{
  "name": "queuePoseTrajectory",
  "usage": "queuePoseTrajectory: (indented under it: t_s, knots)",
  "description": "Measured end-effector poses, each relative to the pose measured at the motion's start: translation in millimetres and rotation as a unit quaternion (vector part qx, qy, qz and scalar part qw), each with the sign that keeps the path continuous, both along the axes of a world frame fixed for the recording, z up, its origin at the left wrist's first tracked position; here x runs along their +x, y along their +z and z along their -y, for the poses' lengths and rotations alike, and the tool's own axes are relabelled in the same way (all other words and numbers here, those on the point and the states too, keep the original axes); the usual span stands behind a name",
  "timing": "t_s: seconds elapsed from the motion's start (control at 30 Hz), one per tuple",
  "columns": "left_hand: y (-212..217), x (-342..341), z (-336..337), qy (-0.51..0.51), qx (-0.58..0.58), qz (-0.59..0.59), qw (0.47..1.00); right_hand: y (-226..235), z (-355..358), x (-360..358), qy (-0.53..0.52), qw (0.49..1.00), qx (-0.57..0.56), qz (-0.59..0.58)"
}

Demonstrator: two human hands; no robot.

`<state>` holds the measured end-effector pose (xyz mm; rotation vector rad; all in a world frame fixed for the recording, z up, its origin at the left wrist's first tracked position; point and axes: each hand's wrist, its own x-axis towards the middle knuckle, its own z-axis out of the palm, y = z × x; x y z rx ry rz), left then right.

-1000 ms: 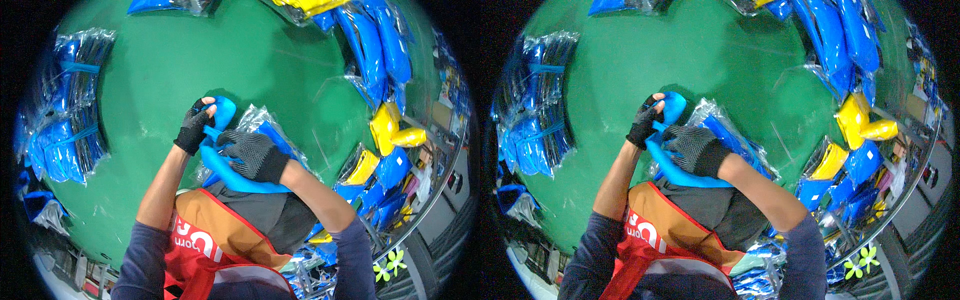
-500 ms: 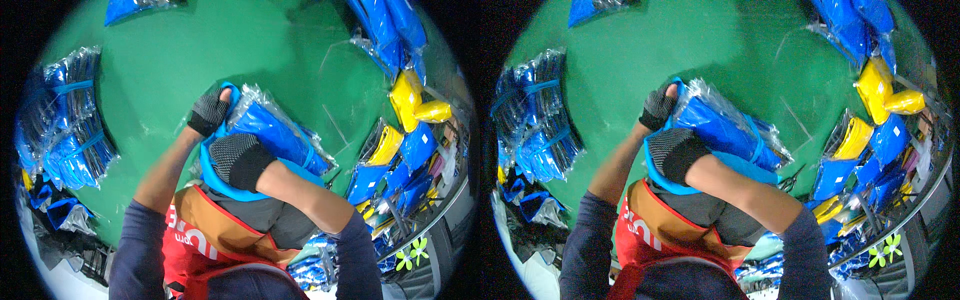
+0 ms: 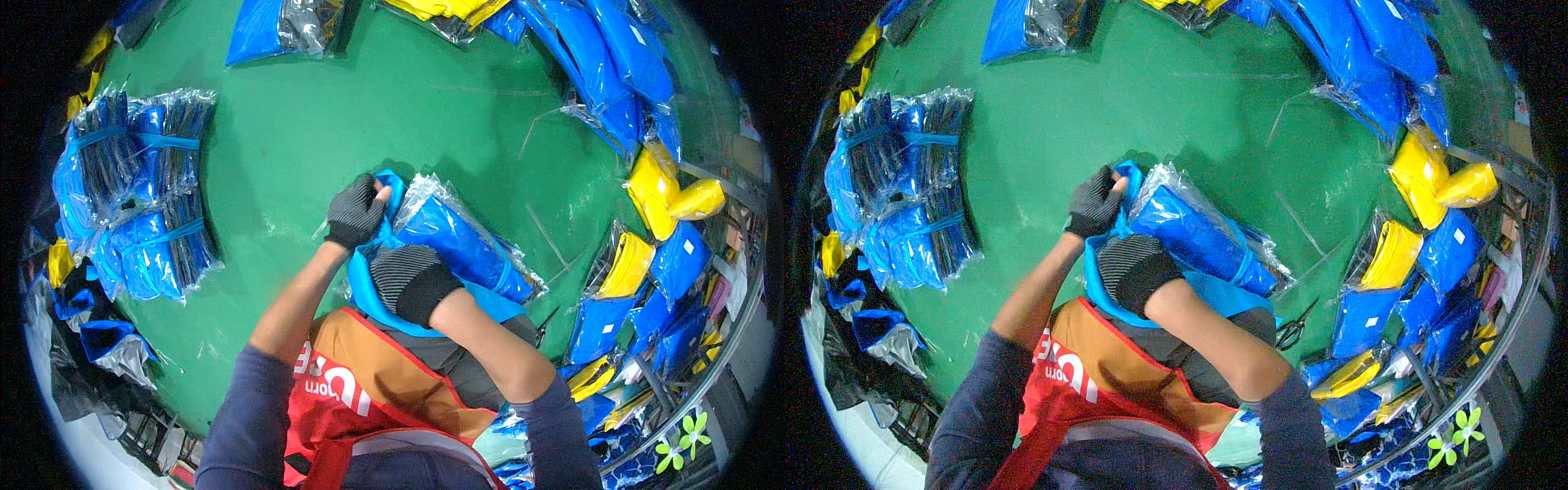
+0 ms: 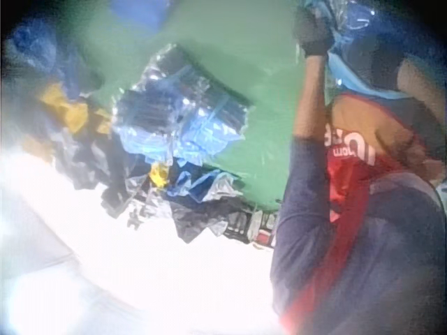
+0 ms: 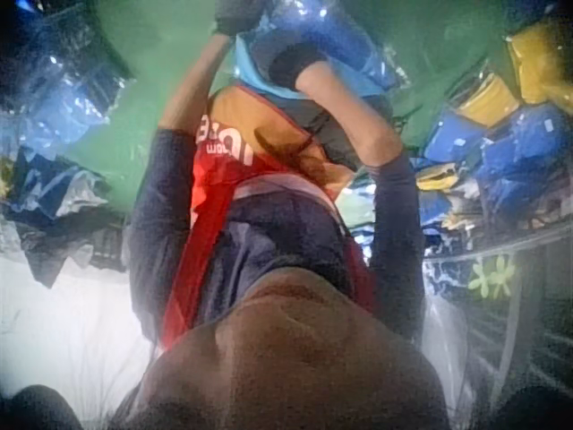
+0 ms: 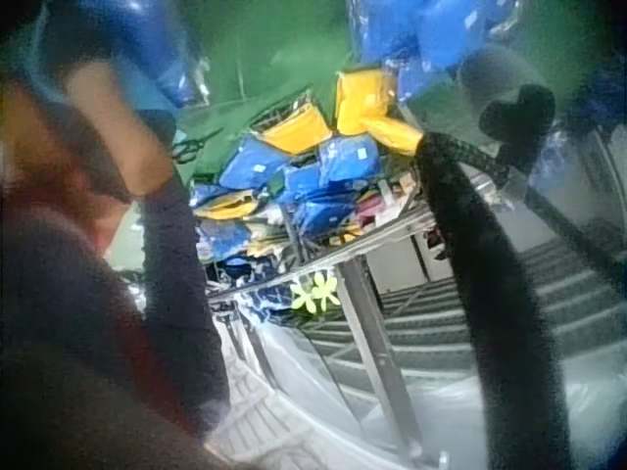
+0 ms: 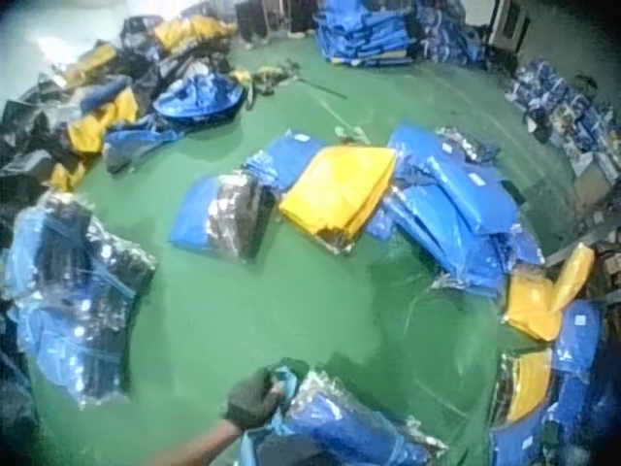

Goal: The person sits on the floor and bundles stacks of blue and yellow plastic-wrapped packages using a blue strap. They pull the strap from a roll, wrap it around the stack, tie a knot, and place the finished bundle aside.

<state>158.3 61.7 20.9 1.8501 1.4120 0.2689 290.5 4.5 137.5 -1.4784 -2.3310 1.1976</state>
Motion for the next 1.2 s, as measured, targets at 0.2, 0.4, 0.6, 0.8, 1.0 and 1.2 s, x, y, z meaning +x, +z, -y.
queuePoseTrajectory:
  t_s: [0.2, 0.4, 0.6, 0.8, 1.0, 1.2]
  knots:
    - [81, -80, 53, -0.129, -0.234, 0.188, 0.945, 26, 36, 20, -0.133, 0.989, -0.006, -0.069]
    - [80, -133, 70, -0.184, -0.298, -0.116, 0.930, 22, 51, 61, -0.224, 0.969, -0.050, -0.090]
    - [61, -77, 11, -0.115, 0.081, -0.136, 0.981, -18, 61, 51, -0.194, 0.963, 0.147, 0.119]
    - [6, -27, -2, -0.084, -0.172, 0.162, 0.968, -27, 78, 43, -0.239, 0.925, 0.277, 0.105]
    - [-13, -73, -40, -0.059, 0.043, 0.059, 0.996, -32, 86, 49, -0.272, 0.901, 0.326, 0.087]
    - [102, -113, -57, 0.024, -0.122, 0.302, 0.945, -22, 84, 40, -0.357, 0.877, 0.321, 0.041]
